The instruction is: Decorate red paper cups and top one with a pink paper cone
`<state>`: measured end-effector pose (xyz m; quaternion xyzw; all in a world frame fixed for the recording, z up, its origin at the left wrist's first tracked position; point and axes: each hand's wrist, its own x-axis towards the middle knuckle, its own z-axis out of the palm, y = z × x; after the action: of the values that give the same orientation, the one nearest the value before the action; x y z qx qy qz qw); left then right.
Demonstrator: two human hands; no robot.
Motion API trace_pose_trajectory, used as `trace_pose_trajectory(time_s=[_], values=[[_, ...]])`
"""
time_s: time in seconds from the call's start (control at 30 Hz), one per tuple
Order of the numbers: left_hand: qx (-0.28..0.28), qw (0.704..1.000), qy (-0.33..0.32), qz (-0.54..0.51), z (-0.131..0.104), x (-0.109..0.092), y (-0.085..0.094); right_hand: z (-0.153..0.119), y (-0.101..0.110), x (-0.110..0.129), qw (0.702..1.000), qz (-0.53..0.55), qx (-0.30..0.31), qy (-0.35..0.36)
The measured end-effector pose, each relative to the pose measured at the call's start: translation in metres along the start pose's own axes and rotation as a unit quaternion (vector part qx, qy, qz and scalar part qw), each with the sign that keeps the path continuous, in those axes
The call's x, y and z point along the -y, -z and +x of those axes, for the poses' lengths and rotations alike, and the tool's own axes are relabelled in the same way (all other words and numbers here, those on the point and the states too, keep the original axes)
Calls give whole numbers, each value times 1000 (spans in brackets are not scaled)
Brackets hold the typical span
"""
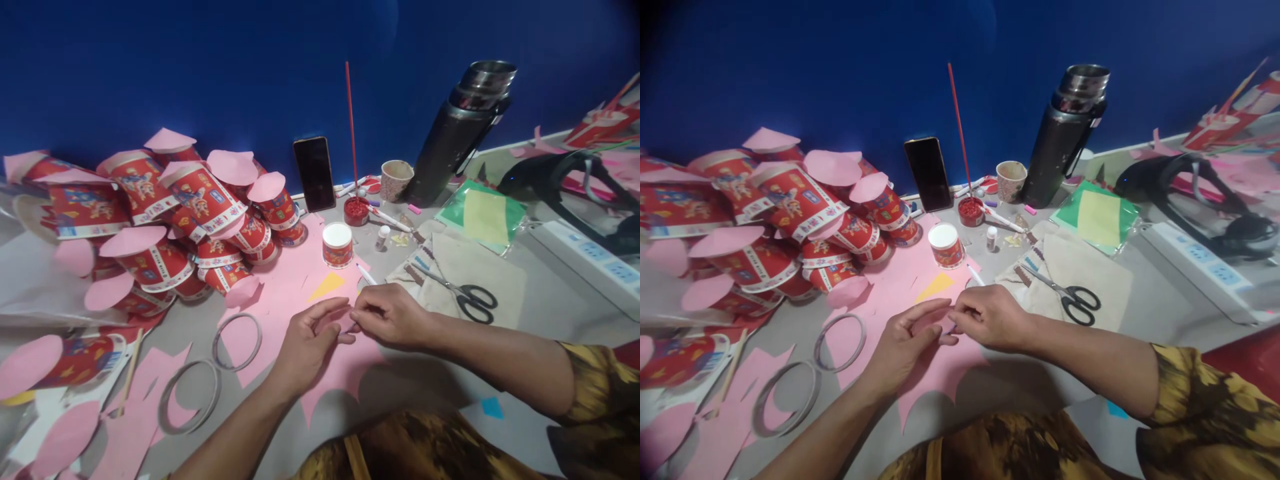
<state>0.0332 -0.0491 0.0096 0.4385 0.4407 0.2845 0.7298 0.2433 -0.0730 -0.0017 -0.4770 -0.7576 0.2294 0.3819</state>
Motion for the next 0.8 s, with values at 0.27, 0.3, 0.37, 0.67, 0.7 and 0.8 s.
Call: trace_pose_trajectory(time_s=[0.27, 0.3, 0.37, 0.67, 0.7, 0.8], values=[[-8, 993, 28, -116, 0, -7, -3, 6, 12, 2, 998, -65, -9, 19], [-21, 990, 31, -137, 0, -12, -3, 7, 19, 2, 995, -101, -6, 21], [-53, 984, 38, -168, 0, -24, 0, 8, 36, 3, 985, -172, 2, 18], [-70, 963, 125, -230, -3, -67, 6, 14, 90, -14, 966, -189, -77, -157], [-73, 960, 127, -237, -2, -68, 3, 18, 90, -19, 964, -171, -98, -181], [-91, 952, 133, -261, 5, -69, -4, 32, 85, -35, 957, -139, -106, -230]])
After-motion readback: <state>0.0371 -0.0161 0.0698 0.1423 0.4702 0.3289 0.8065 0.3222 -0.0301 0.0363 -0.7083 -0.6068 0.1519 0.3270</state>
